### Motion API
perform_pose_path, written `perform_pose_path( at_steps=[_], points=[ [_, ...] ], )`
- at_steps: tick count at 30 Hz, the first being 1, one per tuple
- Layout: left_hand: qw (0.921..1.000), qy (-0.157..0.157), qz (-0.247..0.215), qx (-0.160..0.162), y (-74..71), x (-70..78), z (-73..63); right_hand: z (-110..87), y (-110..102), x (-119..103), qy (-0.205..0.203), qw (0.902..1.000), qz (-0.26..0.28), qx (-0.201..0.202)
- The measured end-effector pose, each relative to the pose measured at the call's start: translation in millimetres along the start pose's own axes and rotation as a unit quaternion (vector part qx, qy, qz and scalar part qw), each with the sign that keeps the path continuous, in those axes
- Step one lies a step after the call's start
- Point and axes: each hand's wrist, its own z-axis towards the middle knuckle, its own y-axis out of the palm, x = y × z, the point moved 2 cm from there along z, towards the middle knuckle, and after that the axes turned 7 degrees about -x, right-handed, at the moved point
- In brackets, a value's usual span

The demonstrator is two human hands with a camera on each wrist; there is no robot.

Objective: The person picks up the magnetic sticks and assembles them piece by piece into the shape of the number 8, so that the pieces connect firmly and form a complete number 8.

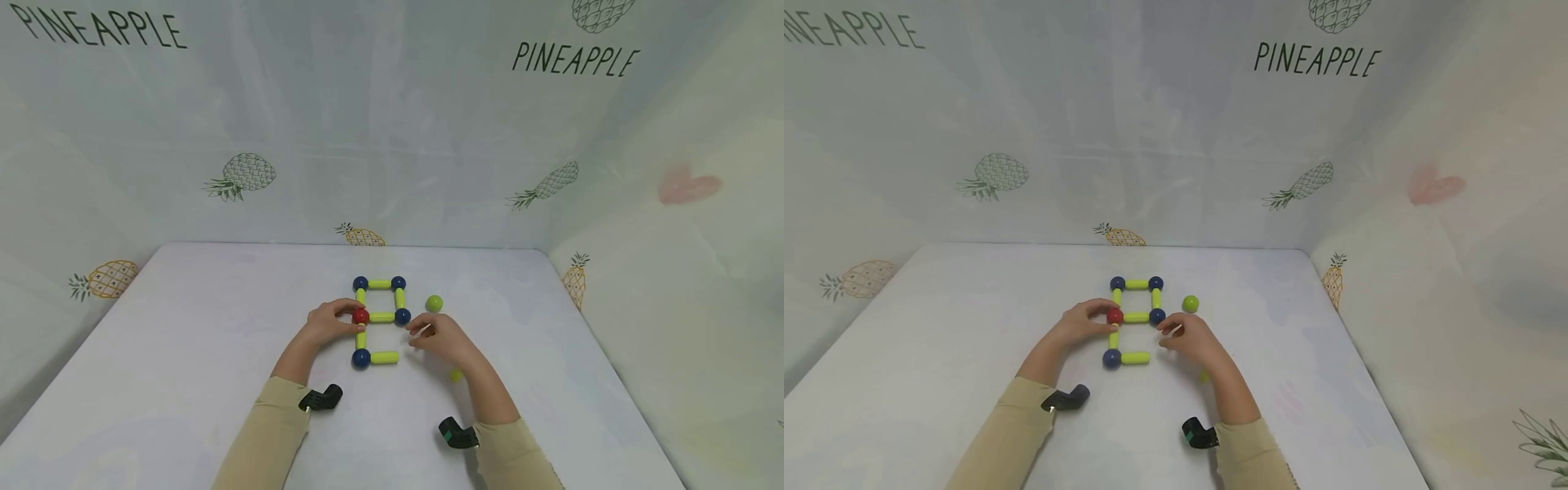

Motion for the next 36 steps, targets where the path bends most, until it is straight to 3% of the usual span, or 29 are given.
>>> perform_pose_path(
  at_steps=[10,20,36],
  points=[
    [1.0,-0.007,-0.006,0.003,0.8,-2.2,0.2,2.4,-17.6,6.5,0.036,0.9974,0.009,0.061],
    [1.0,0.002,-0.002,0.005,1.8,-3.7,0.7,10.3,-32.1,16.7,0.073,0.9889,0.029,0.127],
    [1.0,0.001,-0.002,0.009,3.2,-4.2,2.0,26.4,-34.0,29.8,0.101,0.984,0.047,0.14]
  ],
)
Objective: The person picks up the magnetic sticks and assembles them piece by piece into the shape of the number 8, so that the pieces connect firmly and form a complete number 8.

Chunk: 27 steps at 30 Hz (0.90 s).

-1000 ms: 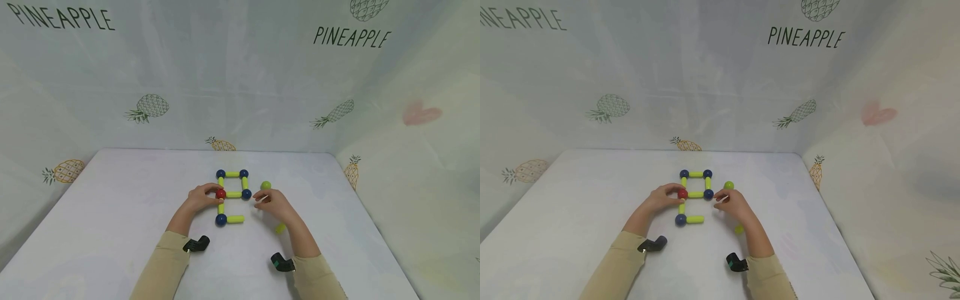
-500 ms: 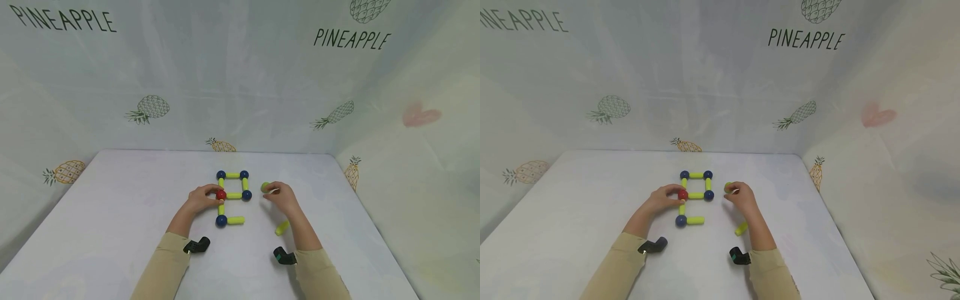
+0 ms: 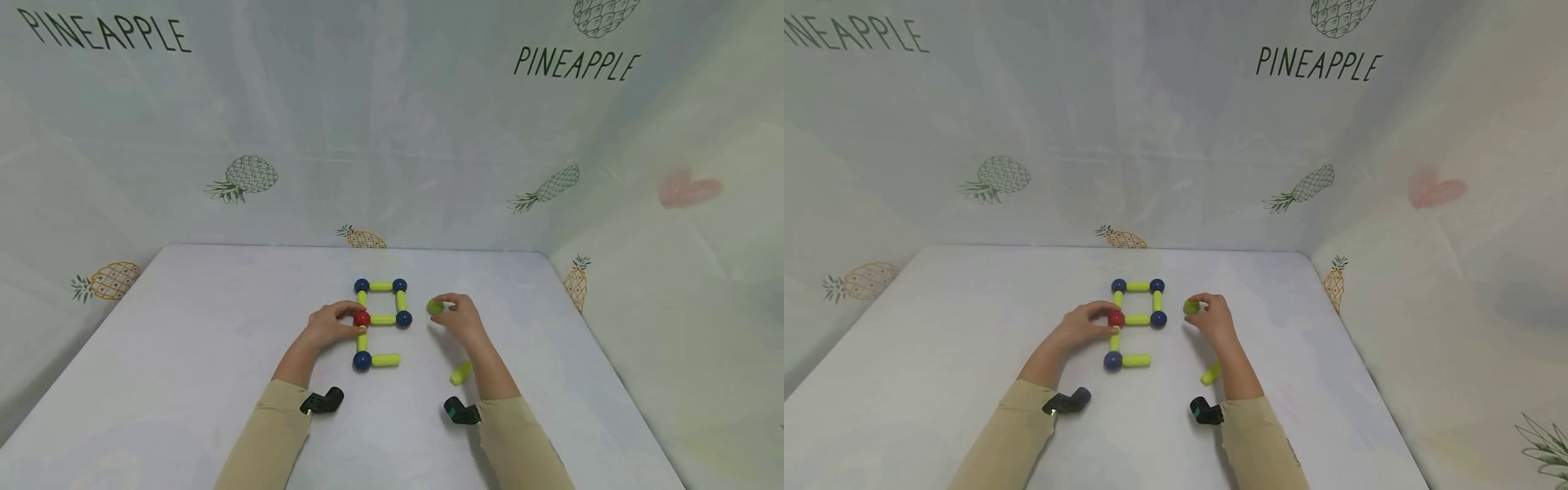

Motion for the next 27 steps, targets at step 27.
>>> perform_pose_path(
  at_steps=[27],
  points=[
    [0.9997,0.014,0.019,-0.008,-2.5,5.1,-2.8,21.9,12.2,5.7,-0.009,0.9994,-0.03,-0.013]
  ],
)
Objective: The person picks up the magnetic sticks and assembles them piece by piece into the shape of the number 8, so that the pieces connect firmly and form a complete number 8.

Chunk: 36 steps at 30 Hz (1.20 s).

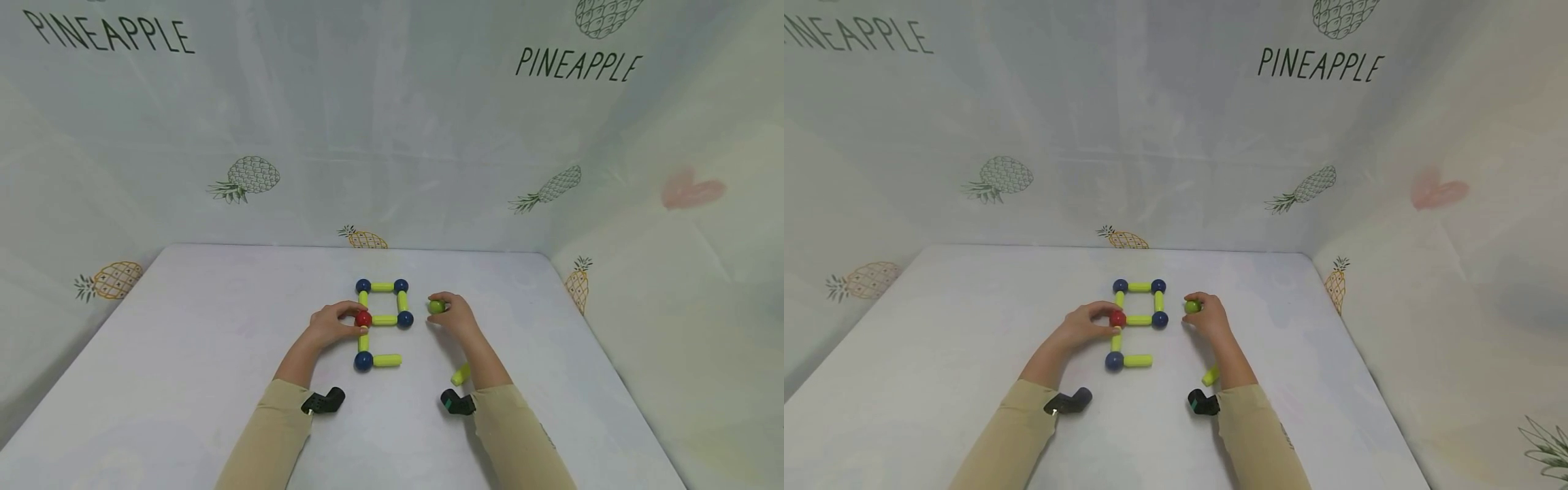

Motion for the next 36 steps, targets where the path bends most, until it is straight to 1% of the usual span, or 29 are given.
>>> perform_pose_path(
  at_steps=[5,9,21,27,36],
  points=[
    [1.0,-0.003,-0.006,0.002,0.3,-0.3,-0.1,-3.0,-0.2,0.5,0.009,0.9998,0.018,0.005],
    [1.0,-0.005,-0.008,0.003,1.0,-1.4,0.7,-7.4,-0.5,0.2,0.005,0.9996,0.028,0.004],
    [0.9999,-0.01,-0.008,0.008,3.8,-6.5,3.9,-28.1,2.3,-8.9,-0.005,0.9999,0.014,-0.003],
    [0.9998,-0.015,-0.014,0.007,3.8,-5.0,2.8,-38.1,3.5,-11.3,-0.012,0.9997,0.022,-0.005],
    [0.9998,-0.015,-0.007,0.007,3.8,-5.9,3.3,-50.8,9.0,-12.0,-0.026,0.999,0.034,-0.017]
  ],
)
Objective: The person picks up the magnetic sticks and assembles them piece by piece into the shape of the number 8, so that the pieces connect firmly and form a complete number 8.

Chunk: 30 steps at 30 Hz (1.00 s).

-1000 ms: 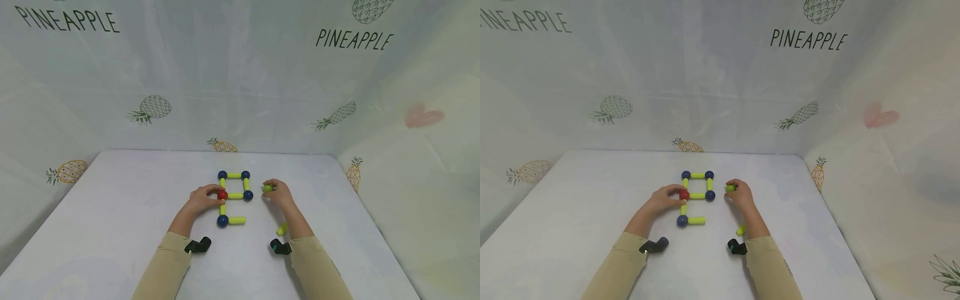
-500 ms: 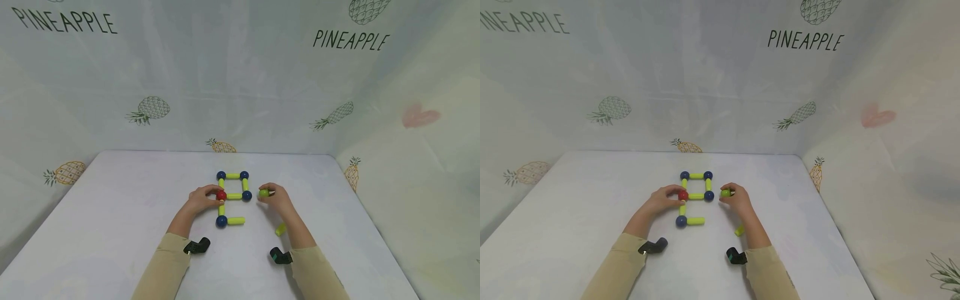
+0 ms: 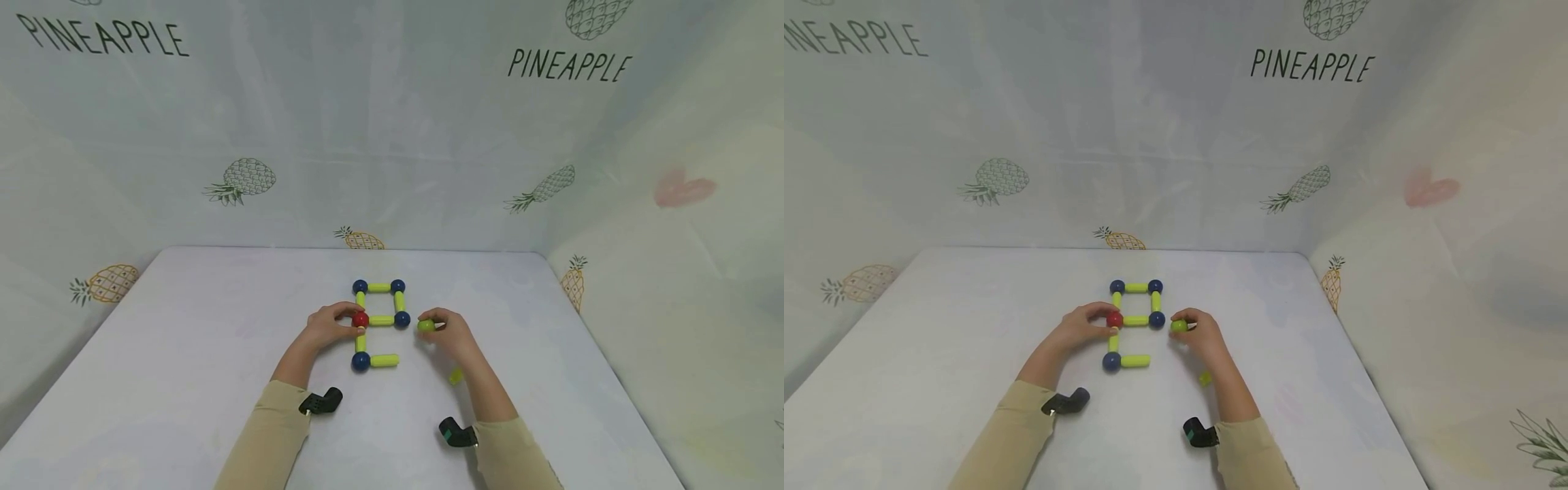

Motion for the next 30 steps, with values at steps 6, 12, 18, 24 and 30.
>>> perform_pose_path(
  at_steps=[6,12,18,24,30],
  points=[
    [1.0,0.003,0.0,-0.001,-0.9,0.5,-0.9,-7.3,5.1,-1.9,-0.003,0.9999,-0.002,-0.01],
    [1.0,-0.003,-0.005,-0.003,-1.3,1.8,-1.1,-14.3,8.7,-3.6,0.002,0.9998,-0.001,-0.021],
    [1.0,0.001,-0.004,-0.005,-2.0,3.1,-1.9,-20.8,12.0,-4.2,-0.002,0.9992,0.006,-0.039],
    [1.0,0.0,-0.002,-0.006,-2.9,3.5,-2.9,-24.6,15.6,-4.0,-0.01,0.9985,0.017,-0.052],
    [1.0,0.003,0.001,-0.008,-3.8,5.4,-3.4,-28.9,18.4,-3.9,-0.014,0.9981,0.015,-0.058]
  ],
)
